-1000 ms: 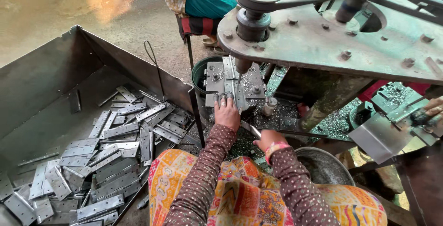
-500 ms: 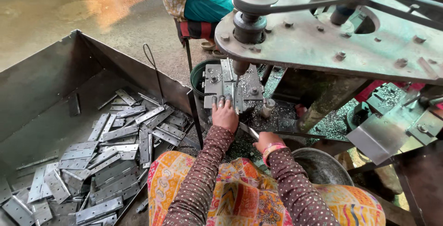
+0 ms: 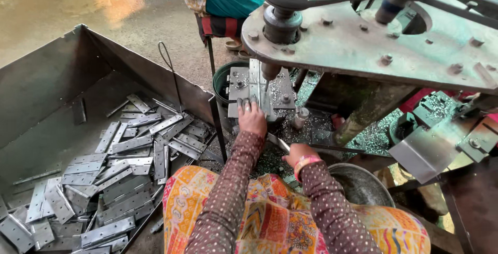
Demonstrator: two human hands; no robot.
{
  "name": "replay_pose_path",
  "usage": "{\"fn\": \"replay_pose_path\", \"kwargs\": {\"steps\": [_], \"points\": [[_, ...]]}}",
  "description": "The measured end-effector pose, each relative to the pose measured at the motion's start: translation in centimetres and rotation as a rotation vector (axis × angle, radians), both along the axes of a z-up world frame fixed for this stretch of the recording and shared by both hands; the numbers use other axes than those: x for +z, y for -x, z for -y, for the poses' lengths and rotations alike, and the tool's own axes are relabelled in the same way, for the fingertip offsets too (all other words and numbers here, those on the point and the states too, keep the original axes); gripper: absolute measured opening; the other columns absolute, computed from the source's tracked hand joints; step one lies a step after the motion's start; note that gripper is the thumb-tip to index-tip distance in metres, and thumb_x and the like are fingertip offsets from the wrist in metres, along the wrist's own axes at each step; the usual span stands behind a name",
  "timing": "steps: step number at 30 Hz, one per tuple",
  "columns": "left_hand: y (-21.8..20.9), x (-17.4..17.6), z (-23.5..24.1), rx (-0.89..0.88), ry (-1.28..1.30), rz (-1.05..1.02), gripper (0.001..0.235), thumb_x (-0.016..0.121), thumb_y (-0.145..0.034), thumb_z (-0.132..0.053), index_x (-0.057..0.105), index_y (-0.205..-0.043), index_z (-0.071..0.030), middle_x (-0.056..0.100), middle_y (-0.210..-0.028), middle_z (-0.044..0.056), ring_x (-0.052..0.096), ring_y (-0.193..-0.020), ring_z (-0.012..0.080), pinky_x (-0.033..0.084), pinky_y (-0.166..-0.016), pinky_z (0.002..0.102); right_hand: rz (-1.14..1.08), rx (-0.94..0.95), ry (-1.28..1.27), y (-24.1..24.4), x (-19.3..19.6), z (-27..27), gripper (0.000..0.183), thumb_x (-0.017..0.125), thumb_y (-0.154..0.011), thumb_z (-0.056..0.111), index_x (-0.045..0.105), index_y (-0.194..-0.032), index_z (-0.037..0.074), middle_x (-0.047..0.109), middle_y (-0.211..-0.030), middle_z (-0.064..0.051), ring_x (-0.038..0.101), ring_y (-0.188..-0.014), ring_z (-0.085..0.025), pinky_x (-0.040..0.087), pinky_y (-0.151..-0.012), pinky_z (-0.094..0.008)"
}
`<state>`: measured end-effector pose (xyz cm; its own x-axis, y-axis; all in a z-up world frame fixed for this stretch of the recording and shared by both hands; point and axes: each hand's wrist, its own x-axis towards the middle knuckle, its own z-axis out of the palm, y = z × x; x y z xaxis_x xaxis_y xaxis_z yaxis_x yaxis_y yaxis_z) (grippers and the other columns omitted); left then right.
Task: The person picks up metal plates from a bin, positions them one by one into a jig on a machine, and pulls a lever to drill holes into the plates.
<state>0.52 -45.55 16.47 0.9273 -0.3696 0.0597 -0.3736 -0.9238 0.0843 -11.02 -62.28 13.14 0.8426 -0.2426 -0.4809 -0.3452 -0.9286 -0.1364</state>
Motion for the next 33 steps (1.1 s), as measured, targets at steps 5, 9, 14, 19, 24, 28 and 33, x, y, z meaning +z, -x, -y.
{"fn": "replay_pose_path", "kwargs": {"steps": [5,9,14,19,24,28,33], "points": [[-1.8,-0.9,0.9,-0.002,-0.015,0.093,0.050,0.058,-0.093,-0.018,0.052,-0.142,-0.009,0.055,-0.138,0.020,0.051,-0.127,0.0378,0.019,-0.119,0.057,0.016,-0.061,-0.085,4.2,-3.7,-0.4,0.044,0.067,-0.091,0.047,0.071,-0.098,0.003,0.077,-0.086,-0.016,0.077,-0.077,-0.031,0.060,-0.075,-0.042],[-0.5,-1.7,-0.2,0.022,0.190,0.085,0.029,0.058,-0.100,-0.019,0.068,-0.121,-0.001,0.058,-0.135,0.017,0.050,-0.134,0.0358,0.026,-0.120,0.054,0.337,-0.035,-0.060,6.3,-6.3,-0.5,0.039,0.072,-0.088,0.044,0.071,-0.096,0.006,0.073,-0.091,-0.020,0.069,-0.087,-0.040,0.056,-0.075,-0.050],[-1.4,-0.4,0.3,-0.036,0.017,0.078,0.025,0.056,-0.095,-0.013,0.070,-0.114,-0.004,0.056,-0.137,0.018,0.048,-0.133,0.0346,0.022,-0.120,0.056,0.116,-0.019,-0.033,1.1,-2.3,0.3,0.043,0.074,-0.085,0.047,0.070,-0.101,0.006,0.072,-0.098,-0.020,0.070,-0.091,-0.037,0.055,-0.082,-0.047],[-3.6,0.8,1.3,0.005,0.008,-0.104,0.024,0.054,-0.099,-0.017,0.072,-0.113,-0.007,0.052,-0.145,0.014,0.047,-0.136,0.0312,0.025,-0.120,0.053,0.045,-0.046,-0.113,2.8,-1.0,-0.7,0.044,0.070,-0.089,0.047,0.068,-0.102,0.005,0.074,-0.095,-0.018,0.076,-0.086,-0.033,0.058,-0.080,-0.044],[-2.3,0.0,0.5,-0.072,0.063,-0.033,0.027,0.059,-0.092,-0.014,0.069,-0.117,-0.008,0.047,-0.148,0.017,0.052,-0.126,0.0323,0.024,-0.115,0.058,0.195,-0.105,-0.049,6.5,-3.8,-1.6,0.043,0.072,-0.087,0.048,0.071,-0.099,0.007,0.073,-0.093,-0.019,0.070,-0.090,-0.036,0.055,-0.080,-0.048],[-2.9,1.0,-0.2,-0.066,0.045,-0.016,0.019,0.057,-0.094,-0.012,0.075,-0.102,-0.010,0.049,-0.148,0.013,0.047,-0.136,0.0307,0.020,-0.120,0.056,-0.049,-0.070,-0.005,1.6,-1.8,-0.8,0.051,0.067,-0.089,0.056,0.075,-0.097,0.007,0.075,-0.090,-0.014,0.073,-0.086,-0.030,0.055,-0.081,-0.043],[-5.5,2.0,-0.4,-0.015,0.024,-0.117,0.019,0.056,-0.095,-0.011,0.073,-0.102,-0.007,0.049,-0.148,0.011,0.045,-0.138,0.0281,0.014,-0.122,0.057,-0.074,-0.033,-0.011,-0.5,-1.1,0.3,0.052,0.070,-0.087,0.055,0.074,-0.098,0.005,0.075,-0.087,-0.013,0.073,-0.076,-0.025,0.058,-0.077,-0.041]]}}
